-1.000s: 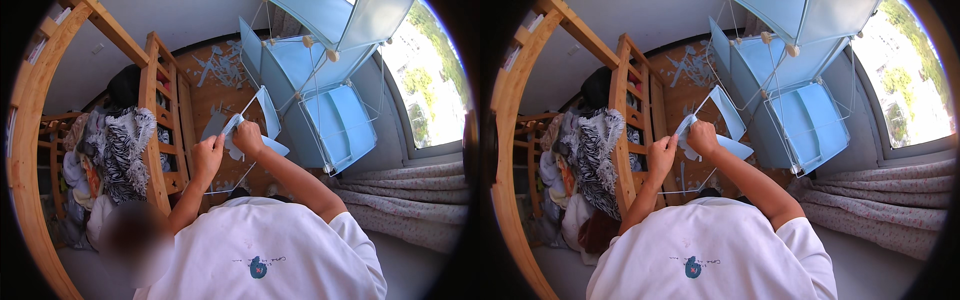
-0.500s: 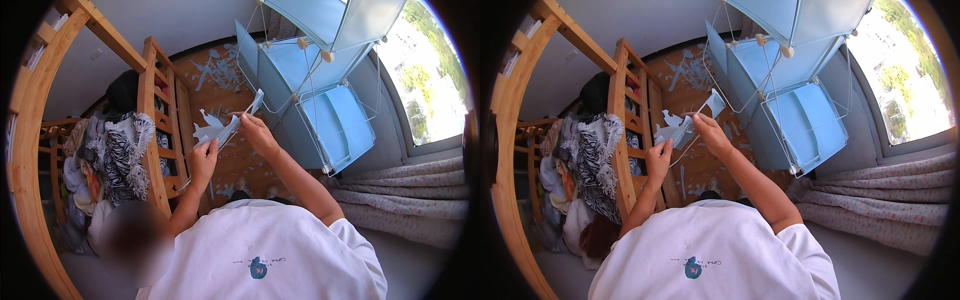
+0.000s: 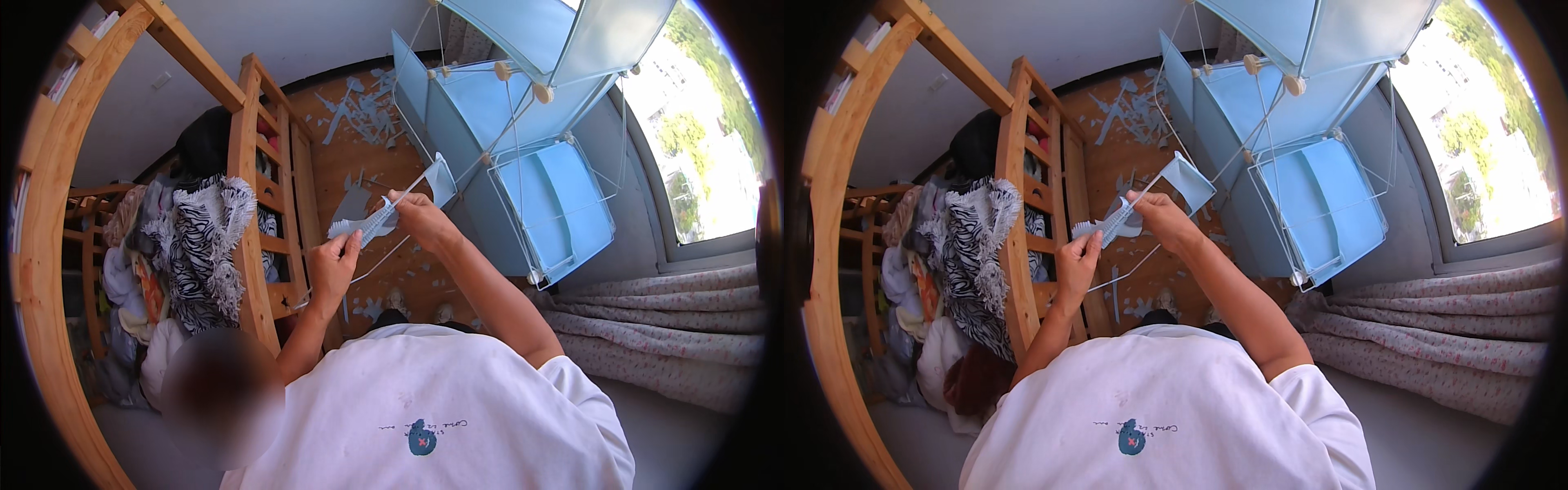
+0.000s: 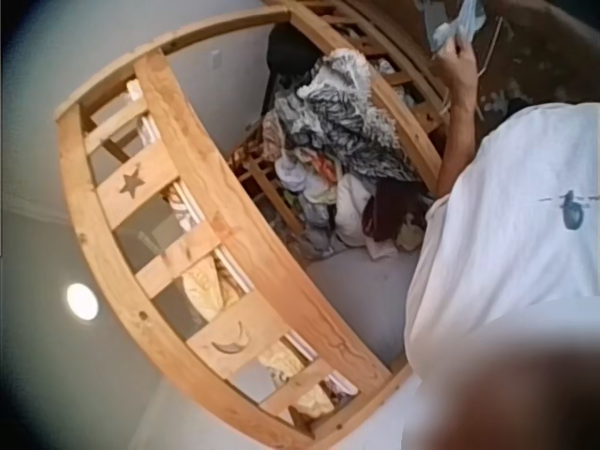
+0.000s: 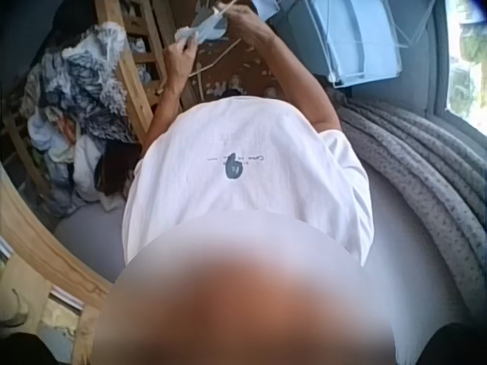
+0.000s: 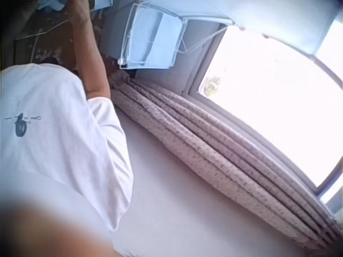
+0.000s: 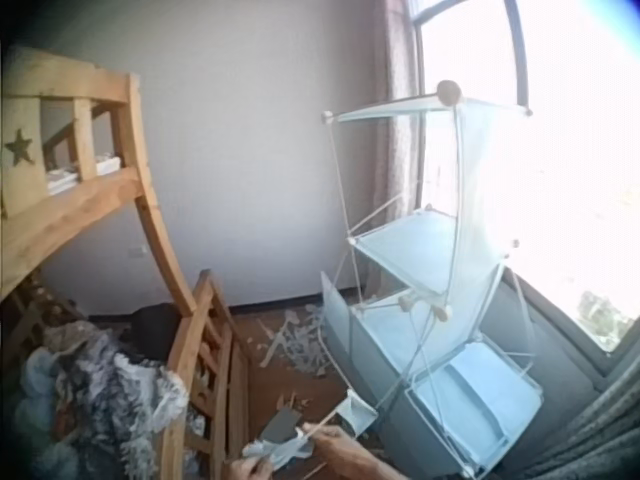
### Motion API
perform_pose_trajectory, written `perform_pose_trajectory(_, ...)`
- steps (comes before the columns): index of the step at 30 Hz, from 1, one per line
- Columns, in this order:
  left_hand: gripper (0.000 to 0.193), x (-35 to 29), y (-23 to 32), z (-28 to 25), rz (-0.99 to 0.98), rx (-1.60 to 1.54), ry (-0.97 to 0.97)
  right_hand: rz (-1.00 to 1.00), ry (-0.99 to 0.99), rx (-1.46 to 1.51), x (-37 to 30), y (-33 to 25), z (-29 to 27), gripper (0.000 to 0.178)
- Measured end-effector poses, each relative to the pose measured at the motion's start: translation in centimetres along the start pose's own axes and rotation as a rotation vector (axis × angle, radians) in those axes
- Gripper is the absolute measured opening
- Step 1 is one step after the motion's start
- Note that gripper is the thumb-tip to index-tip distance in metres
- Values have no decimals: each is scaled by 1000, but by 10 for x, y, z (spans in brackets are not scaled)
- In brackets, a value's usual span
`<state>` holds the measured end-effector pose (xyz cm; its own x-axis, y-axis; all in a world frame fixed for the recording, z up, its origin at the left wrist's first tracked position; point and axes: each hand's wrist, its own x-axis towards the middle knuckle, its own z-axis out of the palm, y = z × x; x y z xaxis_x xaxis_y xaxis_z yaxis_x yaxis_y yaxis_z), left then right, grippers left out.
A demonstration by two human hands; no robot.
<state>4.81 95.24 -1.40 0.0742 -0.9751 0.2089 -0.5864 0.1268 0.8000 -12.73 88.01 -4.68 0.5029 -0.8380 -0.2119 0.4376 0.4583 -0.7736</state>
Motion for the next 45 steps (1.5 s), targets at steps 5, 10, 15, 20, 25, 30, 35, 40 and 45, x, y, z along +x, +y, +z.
perform_pose_trajectory(5,33,-1,30,-2,245,75,17,18,42,-271,7,25,11,31)
perform_pose_trajectory(10,28,1,26,7,-7,-63,-15,-82,355,-876,23,42,9,25)
perform_pose_trajectory(15,21,9,34,-3,-38,-180,87,-319,528,-1491,23,64,-26,27)
perform_pose_trajectory(20,29,34,14,-27,-235,-324,91,-229,509,-1478,2,87,-52,19)
perform_pose_trajectory(25,29,23,3,-10,-207,-200,77,-186,373,-1530,1,47,-42,19)
perform_pose_trajectory(30,25,18,4,-7,-93,-155,61,-154,422,-1494,-34,11,-43,15)
perform_pose_trajectory(35,22,17,-4,3,-33,-135,43,-219,199,-268,-40,-27,-13,55)
perform_pose_trajectory(40,20,15,2,6,-44,-129,3,45,-250,-307,-46,-42,8,75)
perform_pose_trajectory(45,16,10,5,8,-35,-87,-16,106,-204,-679,-24,-25,28,45)
